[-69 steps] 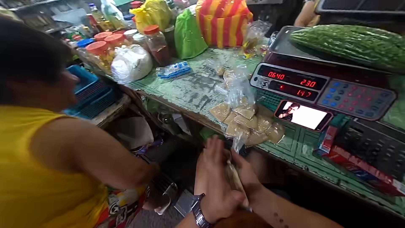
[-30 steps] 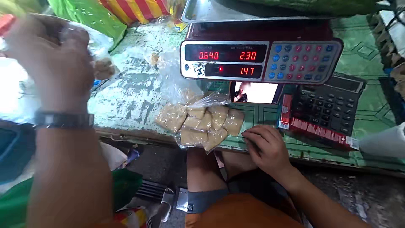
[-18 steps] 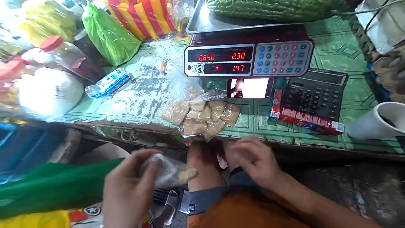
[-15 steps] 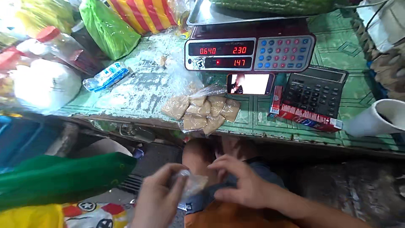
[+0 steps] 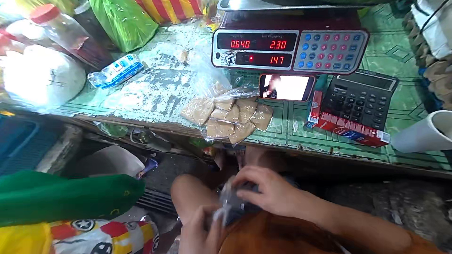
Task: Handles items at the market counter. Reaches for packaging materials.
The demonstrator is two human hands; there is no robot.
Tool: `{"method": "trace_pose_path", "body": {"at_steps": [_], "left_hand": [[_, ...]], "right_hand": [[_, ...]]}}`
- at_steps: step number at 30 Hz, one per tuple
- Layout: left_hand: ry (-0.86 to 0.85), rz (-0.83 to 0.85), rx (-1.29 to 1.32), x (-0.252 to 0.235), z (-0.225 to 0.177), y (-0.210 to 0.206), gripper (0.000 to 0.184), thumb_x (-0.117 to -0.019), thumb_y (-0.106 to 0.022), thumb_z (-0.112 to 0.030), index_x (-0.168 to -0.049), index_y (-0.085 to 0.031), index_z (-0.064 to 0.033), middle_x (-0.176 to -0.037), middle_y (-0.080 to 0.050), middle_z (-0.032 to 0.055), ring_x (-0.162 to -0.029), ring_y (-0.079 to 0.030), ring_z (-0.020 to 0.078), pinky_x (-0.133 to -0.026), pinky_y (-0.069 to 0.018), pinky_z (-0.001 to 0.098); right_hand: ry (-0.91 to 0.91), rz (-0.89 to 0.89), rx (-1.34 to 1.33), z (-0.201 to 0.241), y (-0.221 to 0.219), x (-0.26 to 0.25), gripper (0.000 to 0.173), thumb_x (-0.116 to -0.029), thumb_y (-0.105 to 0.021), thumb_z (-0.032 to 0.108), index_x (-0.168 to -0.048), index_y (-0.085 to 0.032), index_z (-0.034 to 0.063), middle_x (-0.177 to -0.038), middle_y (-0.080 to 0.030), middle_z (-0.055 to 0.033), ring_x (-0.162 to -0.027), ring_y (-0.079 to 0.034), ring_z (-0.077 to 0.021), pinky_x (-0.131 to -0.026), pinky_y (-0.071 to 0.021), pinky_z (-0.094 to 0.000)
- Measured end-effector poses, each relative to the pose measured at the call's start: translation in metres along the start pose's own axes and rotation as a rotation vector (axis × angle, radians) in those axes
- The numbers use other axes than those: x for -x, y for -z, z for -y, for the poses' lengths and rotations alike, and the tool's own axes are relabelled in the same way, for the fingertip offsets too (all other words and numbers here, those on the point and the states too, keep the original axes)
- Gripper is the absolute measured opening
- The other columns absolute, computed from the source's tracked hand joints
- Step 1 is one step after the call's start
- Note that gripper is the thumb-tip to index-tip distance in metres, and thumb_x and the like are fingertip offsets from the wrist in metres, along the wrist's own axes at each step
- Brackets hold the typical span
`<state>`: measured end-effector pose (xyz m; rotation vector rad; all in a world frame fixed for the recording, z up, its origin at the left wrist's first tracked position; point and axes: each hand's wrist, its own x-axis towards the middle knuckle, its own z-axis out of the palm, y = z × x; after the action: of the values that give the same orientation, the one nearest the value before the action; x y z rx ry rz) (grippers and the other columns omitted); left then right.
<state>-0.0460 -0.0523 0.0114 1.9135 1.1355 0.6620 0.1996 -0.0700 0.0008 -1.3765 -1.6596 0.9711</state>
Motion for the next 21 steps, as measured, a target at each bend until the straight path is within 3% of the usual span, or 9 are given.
{"method": "trace_pose_path", "body": {"at_steps": [3,6,8,11,12,14,15,18,21], "left_hand": [[-0.03,-0.024,0.07,0.001,0.0,-0.004,0.016,-0.0891,-0.071,-0.006,-0.106,-0.071,-0.0058,-0.085,-0.073,-0.0058,-0.068,-0.064,-0.0043,-0.064,-0.0565,0.0161],[0.073,-0.038,-0.071,-0.005,0.01,-0.019,0.017,-0.0844,-0.07,-0.012,-0.1,-0.074,-0.009,-0.066,-0.061,-0.0086,-0.051,-0.05,-0.0038,-0.049,-0.0444,0.0169],[-0.059,-0.025,0.07,-0.005,-0.004,-0.012,0.014,-0.0859,-0.07,-0.004,-0.099,-0.072,-0.0062,-0.074,-0.068,-0.0056,-0.058,-0.055,-0.0052,-0.054,-0.0486,0.0133],[-0.181,-0.007,0.203,-0.004,-0.014,-0.005,0.016,-0.0919,-0.067,-0.003,-0.107,-0.069,-0.0094,-0.095,-0.074,-0.0031,-0.077,-0.066,-0.002,-0.07,-0.0566,0.0155],[-0.16,-0.017,0.19,-0.008,-0.009,-0.007,0.018,-0.0914,-0.067,-0.004,-0.108,-0.07,-0.0094,-0.096,-0.074,-0.0032,-0.078,-0.067,-0.0009,-0.071,-0.0578,0.0168],[-0.038,-0.072,0.174,-0.012,0.006,-0.015,0.019,-0.0875,-0.067,-0.002,-0.105,-0.071,-0.0085,-0.085,-0.071,-0.0057,-0.065,-0.062,-0.0013,-0.058,-0.0543,0.0159],[0.022,-0.085,0.187,-0.012,0.011,-0.019,0.019,-0.0869,-0.067,-0.001,-0.104,-0.071,-0.0081,-0.081,-0.07,-0.0064,-0.06,-0.061,-0.0009,-0.054,-0.0528,0.016],[0.123,-0.064,0.258,-0.002,0.019,-0.028,0.021,-0.0863,-0.066,0.003,-0.104,-0.071,-0.0062,-0.078,-0.07,-0.0065,-0.059,-0.06,-0.0009,-0.054,-0.0519,0.0157],[0.159,-0.022,0.279,0.002,0.021,-0.036,0.021,-0.0869,-0.065,0.005,-0.105,-0.07,-0.0038,-0.077,-0.069,-0.0058,-0.058,-0.059,-0.001,-0.054,-0.0515,0.0166]], "right_hand": [[0.054,-0.291,0.117,-0.01,0.019,-0.006,0.026,-0.1001,-0.064,0.028,-0.116,-0.074,0.0107,-0.115,-0.071,-0.005,-0.105,-0.067,-0.0133,-0.092,-0.0574,-0.0334],[-0.17,0.068,-0.251,0.004,0.008,0.007,0.047,-0.0979,-0.067,0.032,-0.137,-0.059,0.0063,-0.125,-0.066,-0.0081,-0.099,-0.069,-0.0116,-0.085,-0.0597,-0.0306],[-0.245,0.316,-0.416,0.011,-0.012,0.013,0.07,-0.0918,-0.077,0.028,-0.15,-0.045,0.0061,-0.137,-0.058,-0.0148,-0.103,-0.07,-0.019,-0.086,-0.0615,-0.0367],[-0.118,0.389,-0.449,0.019,-0.029,0.024,0.073,-0.0903,-0.079,0.027,-0.15,-0.045,0.0034,-0.141,-0.055,-0.0184,-0.114,-0.065,-0.0197,-0.095,-0.0574,-0.0357],[-0.038,0.291,-0.344,0.019,-0.023,0.022,0.066,-0.0914,-0.078,0.03,-0.146,-0.051,0.0033,-0.139,-0.058,-0.0166,-0.114,-0.065,-0.0184,-0.095,-0.0573,-0.0353],[0.049,-0.058,0.126,0.012,0.009,0.009,0.049,-0.0956,-0.07,0.039,-0.134,-0.065,0.0096,-0.138,-0.063,-0.0097,-0.12,-0.064,-0.0168,-0.097,-0.0577,-0.0361],[0.039,-0.243,0.402,0.001,0.03,-0.002,0.044,-0.0978,-0.065,0.043,-0.13,-0.069,0.0137,-0.138,-0.064,-0.0078,-0.123,-0.064,-0.0211,-0.099,-0.0564,-0.0425],[-0.128,-0.451,0.89,-0.045,0.095,-0.036,0.056,-0.1012,-0.06,0.044,-0.144,-0.057,0.0076,-0.152,-0.05,-0.0202,-0.14,-0.044,-0.0467,-0.11,-0.0371,-0.0677],[-0.305,-0.48,1.041,-0.074,0.121,-0.056,0.066,-0.1016,-0.055,0.052,-0.151,-0.049,0.0083,-0.158,-0.041,-0.0241,-0.149,-0.026,-0.0523,-0.116,-0.0194,-0.0745]]}}
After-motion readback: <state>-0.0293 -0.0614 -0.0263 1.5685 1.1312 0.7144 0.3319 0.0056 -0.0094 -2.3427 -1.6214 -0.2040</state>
